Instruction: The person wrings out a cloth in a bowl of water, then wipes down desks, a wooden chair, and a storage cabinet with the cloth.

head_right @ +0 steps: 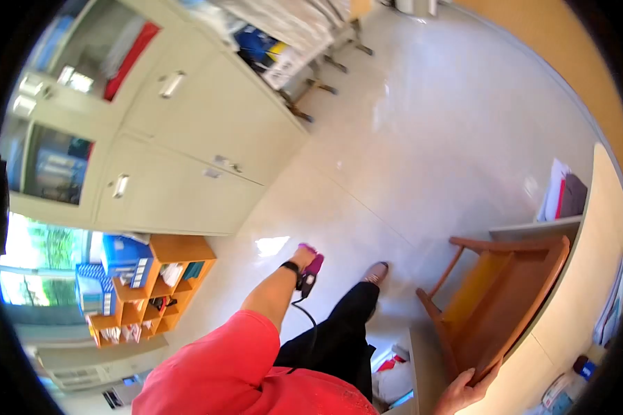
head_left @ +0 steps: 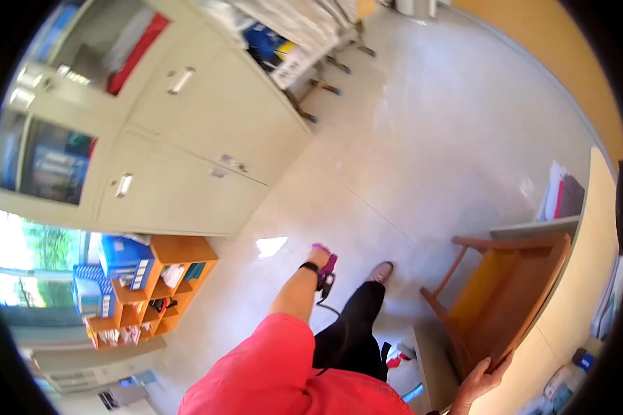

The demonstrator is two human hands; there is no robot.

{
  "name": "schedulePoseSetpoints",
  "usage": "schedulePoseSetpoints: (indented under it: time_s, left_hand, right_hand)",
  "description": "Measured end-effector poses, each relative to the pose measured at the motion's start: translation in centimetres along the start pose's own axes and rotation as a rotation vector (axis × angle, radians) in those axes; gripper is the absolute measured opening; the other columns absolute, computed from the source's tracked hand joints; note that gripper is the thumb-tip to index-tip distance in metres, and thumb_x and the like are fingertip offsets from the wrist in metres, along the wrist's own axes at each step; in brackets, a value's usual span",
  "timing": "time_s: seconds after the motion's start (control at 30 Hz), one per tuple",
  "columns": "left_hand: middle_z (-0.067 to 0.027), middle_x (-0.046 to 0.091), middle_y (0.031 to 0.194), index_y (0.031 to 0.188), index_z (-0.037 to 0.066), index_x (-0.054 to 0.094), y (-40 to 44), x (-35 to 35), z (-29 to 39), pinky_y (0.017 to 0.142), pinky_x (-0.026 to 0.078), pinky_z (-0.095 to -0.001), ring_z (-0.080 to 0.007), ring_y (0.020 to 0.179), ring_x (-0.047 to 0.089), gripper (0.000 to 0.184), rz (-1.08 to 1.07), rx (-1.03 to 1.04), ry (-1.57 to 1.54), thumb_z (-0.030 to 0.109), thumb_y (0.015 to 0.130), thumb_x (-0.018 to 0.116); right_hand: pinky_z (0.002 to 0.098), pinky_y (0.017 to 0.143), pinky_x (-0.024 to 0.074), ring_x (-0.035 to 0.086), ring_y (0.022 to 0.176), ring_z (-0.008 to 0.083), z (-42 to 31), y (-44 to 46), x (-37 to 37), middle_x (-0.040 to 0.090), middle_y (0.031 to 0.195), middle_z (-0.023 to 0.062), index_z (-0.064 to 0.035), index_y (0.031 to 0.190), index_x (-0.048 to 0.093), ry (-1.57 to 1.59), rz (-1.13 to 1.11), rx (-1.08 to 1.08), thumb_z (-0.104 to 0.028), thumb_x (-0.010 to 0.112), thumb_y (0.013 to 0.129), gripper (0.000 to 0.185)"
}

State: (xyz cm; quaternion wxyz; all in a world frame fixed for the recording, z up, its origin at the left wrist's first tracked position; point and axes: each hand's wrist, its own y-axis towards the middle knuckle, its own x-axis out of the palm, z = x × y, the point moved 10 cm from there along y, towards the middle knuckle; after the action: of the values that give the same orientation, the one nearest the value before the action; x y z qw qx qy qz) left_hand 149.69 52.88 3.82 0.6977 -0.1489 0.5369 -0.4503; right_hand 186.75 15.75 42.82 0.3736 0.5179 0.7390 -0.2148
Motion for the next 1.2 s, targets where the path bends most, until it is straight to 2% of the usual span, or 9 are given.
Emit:
schedulePoseSetpoints:
  time_s: [0.07,0.23,0.4,0.6,0.67,0.77,0.97,1.07,1.2]
  left_hand:
    - [-0.0116,0.067,0.085,0.089,0.003,0.066,-5.9,1.0,-9.2,0.064,0.052,-0.0360,-0.0240,0.076,0.064,0.016,0.178,-0.135,-0.974,0.008,0.078,0.055]
    - [-0.0108,0.061,0.079,0.095,-0.002,0.060,-27.0,0.4,-18.5,0.054,0.052,-0.0388,-0.0238,0.067,0.062,0.022,0.633,-0.711,-1.345,0.011,0.078,0.064]
    - [-0.0107,0.063,0.078,0.092,-0.002,0.063,-33.4,10.2,-31.2,0.063,0.052,-0.0372,-0.0219,0.072,0.062,0.020,0.792,-0.614,-1.506,0.014,0.080,0.058]
    - [-0.0125,0.062,0.088,0.103,0.001,0.057,-38.2,3.9,-22.2,0.063,0.054,-0.0415,-0.0271,0.076,0.063,0.020,0.937,-0.569,-1.927,0.008,0.085,0.053]
    - [-0.0131,0.062,0.092,0.107,0.001,0.054,-36.2,-0.3,-21.6,0.064,0.055,-0.0421,-0.0282,0.078,0.063,0.022,0.981,-0.384,-2.011,0.006,0.086,0.051]
    - [-0.0107,0.062,0.095,0.110,0.001,0.053,-35.7,-12.2,-15.7,0.068,0.054,-0.0355,-0.0234,0.082,0.063,0.026,0.931,-0.082,-1.731,0.007,0.084,0.054]
    - [-0.0136,0.060,0.101,0.110,0.002,0.055,-33.9,-30.2,-1.5,0.074,0.050,-0.0372,-0.0244,0.085,0.061,0.033,0.789,0.237,-0.603,0.015,0.080,0.062]
    - [-0.0172,0.046,0.126,0.122,0.004,0.049,-37.0,-32.0,6.3,0.087,0.043,-0.0454,-0.0314,0.112,0.050,0.052,0.654,0.603,-0.134,0.025,0.078,0.067]
    - [-0.0132,0.033,0.140,0.132,0.005,0.041,-41.5,-34.1,4.3,0.101,0.027,-0.0545,-0.0316,0.134,0.022,0.065,0.781,0.579,0.267,0.030,0.077,0.067]
  right_hand:
    - [0.0376,0.093,0.0422,0.053,0.112,0.0347,-0.9,0.2,0.0,0.050,0.125,0.0257,0.0037,0.133,0.037,-0.049,0.005,-0.022,0.001,0.042,0.079,0.054]
    - [0.0420,0.088,0.0450,0.055,0.104,0.0415,-2.0,-0.1,-0.8,0.053,0.117,0.0281,0.0025,0.130,0.041,-0.069,0.114,-0.186,0.000,0.044,0.078,0.052]
    - [0.0408,0.085,0.0463,0.055,0.103,0.0393,-0.6,0.4,-0.2,0.052,0.120,0.0264,0.0008,0.130,0.042,-0.237,0.129,-0.131,-0.002,0.045,0.078,0.052]
    - [0.0502,0.086,0.0445,0.052,0.102,0.0434,-13.2,-0.7,-2.9,0.052,0.115,0.0276,0.0056,0.113,0.051,-0.185,0.001,-0.278,-0.006,0.055,0.071,0.044]
    - [0.0506,0.084,0.0442,0.053,0.099,0.0415,-17.4,-3.5,-5.5,0.055,0.109,0.0243,0.0048,0.109,0.053,-0.322,0.466,-0.543,-0.006,0.055,0.072,0.038]
    - [0.0367,0.087,0.0463,0.058,0.096,0.0324,-19.0,-5.0,-1.2,0.060,0.105,0.0167,0.0017,0.117,0.051,0.070,0.233,-0.632,0.001,0.045,0.079,0.039]
    - [0.0367,0.078,0.0466,0.058,0.095,0.0230,-32.5,-20.8,25.7,0.062,0.103,0.0099,-0.0021,0.106,0.057,1.131,-1.550,0.556,-0.026,0.052,0.088,0.031]
    - [0.0428,0.091,0.0433,0.053,0.108,0.0285,-42.2,-27.2,30.3,0.054,0.120,0.0129,-0.0081,0.122,0.050,1.604,-1.933,0.819,-0.039,0.041,0.093,0.044]
    - [0.0470,0.100,0.0376,0.048,0.117,0.0298,-49.9,-27.4,33.6,0.050,0.128,0.0125,-0.0117,0.130,0.045,1.646,-1.774,0.653,-0.041,0.031,0.094,0.048]
